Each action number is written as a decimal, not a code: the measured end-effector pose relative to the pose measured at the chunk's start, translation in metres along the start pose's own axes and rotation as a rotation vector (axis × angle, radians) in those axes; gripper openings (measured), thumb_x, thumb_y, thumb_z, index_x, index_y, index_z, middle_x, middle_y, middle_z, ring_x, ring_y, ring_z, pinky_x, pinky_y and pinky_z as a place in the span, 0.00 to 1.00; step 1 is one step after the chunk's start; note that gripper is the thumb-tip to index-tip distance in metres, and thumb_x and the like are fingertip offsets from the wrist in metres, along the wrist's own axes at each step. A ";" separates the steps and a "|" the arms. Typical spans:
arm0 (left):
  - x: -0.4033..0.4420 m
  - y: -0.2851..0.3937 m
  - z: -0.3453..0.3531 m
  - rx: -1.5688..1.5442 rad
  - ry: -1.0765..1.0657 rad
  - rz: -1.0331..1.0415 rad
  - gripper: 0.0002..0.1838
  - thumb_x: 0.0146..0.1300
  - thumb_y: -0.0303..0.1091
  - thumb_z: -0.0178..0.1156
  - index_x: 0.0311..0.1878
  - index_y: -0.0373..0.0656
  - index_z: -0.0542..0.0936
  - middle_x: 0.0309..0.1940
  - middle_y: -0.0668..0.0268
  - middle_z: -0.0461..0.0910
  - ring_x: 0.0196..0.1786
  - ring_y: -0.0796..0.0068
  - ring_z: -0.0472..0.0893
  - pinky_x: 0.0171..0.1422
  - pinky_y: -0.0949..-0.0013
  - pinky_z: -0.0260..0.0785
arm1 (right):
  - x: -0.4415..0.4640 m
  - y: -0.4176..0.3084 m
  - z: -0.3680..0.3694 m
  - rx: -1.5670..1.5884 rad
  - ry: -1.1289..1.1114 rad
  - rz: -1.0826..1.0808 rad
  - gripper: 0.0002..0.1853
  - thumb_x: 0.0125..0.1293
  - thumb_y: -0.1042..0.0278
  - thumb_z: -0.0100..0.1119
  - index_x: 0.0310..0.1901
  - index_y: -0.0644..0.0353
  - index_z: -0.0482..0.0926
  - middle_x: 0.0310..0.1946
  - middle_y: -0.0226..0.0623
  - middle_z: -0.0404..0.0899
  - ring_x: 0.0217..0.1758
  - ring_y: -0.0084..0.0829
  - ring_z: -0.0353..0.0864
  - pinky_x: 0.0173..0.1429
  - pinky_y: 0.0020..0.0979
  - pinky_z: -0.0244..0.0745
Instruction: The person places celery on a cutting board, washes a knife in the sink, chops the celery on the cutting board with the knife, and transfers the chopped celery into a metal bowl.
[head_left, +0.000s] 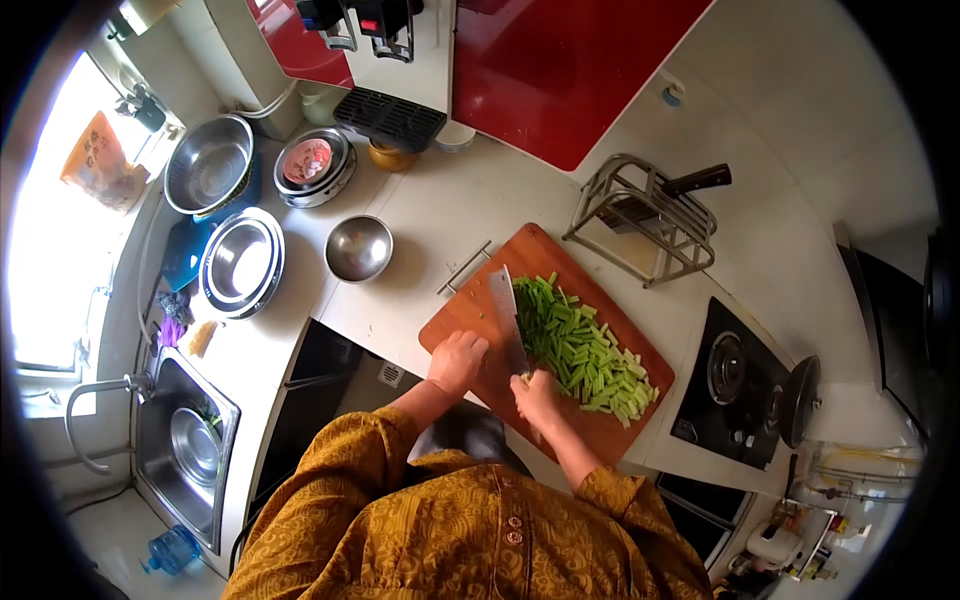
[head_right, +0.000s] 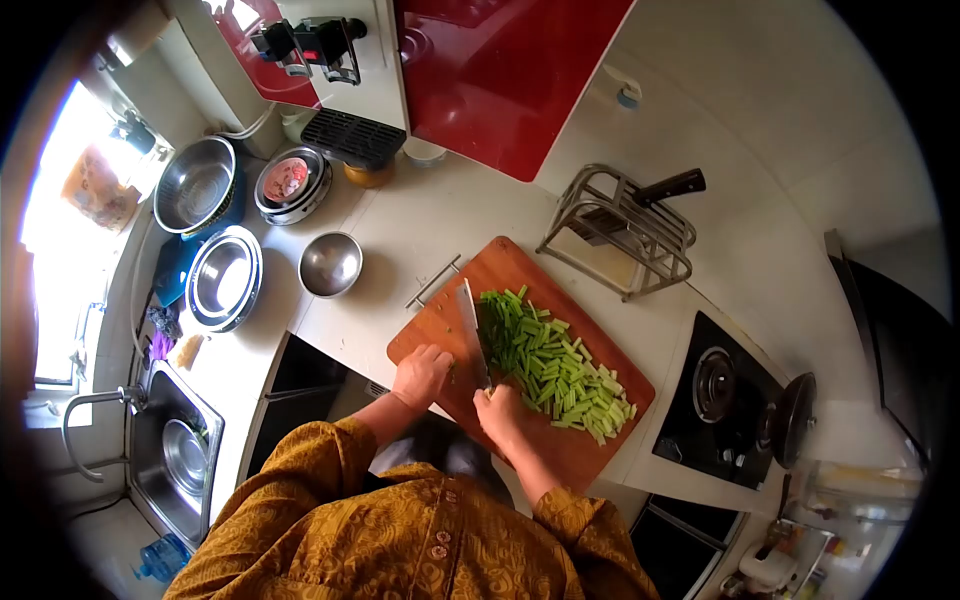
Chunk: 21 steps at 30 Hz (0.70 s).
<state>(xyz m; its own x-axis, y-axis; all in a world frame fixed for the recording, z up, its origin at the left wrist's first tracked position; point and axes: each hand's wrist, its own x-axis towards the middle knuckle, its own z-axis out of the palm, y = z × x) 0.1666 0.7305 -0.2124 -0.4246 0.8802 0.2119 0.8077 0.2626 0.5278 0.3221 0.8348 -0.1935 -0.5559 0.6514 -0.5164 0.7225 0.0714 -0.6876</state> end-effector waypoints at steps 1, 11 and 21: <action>0.003 0.001 0.001 0.004 -0.023 -0.027 0.03 0.52 0.30 0.56 0.31 0.46 0.74 0.31 0.62 0.72 0.38 0.59 0.76 0.42 0.60 0.72 | 0.006 0.010 0.000 -0.191 0.108 -0.151 0.20 0.63 0.61 0.56 0.17 0.64 0.72 0.09 0.34 0.71 0.11 0.28 0.74 0.18 0.30 0.71; -0.005 -0.002 -0.026 -0.097 -0.053 -0.109 0.14 0.48 0.32 0.67 0.36 0.44 0.73 0.34 0.58 0.73 0.42 0.54 0.75 0.47 0.56 0.69 | -0.027 -0.028 -0.024 -0.322 -0.043 -0.192 0.17 0.59 0.56 0.58 0.29 0.67 0.79 0.19 0.48 0.78 0.24 0.46 0.80 0.34 0.43 0.75; -0.006 -0.013 0.003 -0.005 -0.073 -0.014 0.08 0.49 0.28 0.61 0.34 0.45 0.74 0.30 0.59 0.75 0.37 0.55 0.78 0.41 0.55 0.72 | -0.011 -0.021 0.012 -0.251 0.024 -0.058 0.18 0.58 0.58 0.56 0.31 0.70 0.80 0.26 0.57 0.79 0.33 0.56 0.81 0.38 0.49 0.75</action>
<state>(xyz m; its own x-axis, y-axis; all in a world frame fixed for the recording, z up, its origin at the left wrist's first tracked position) 0.1601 0.7231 -0.2231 -0.4043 0.9032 0.1441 0.8000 0.2729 0.5343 0.3082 0.8166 -0.1796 -0.5912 0.6587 -0.4655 0.7711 0.2922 -0.5658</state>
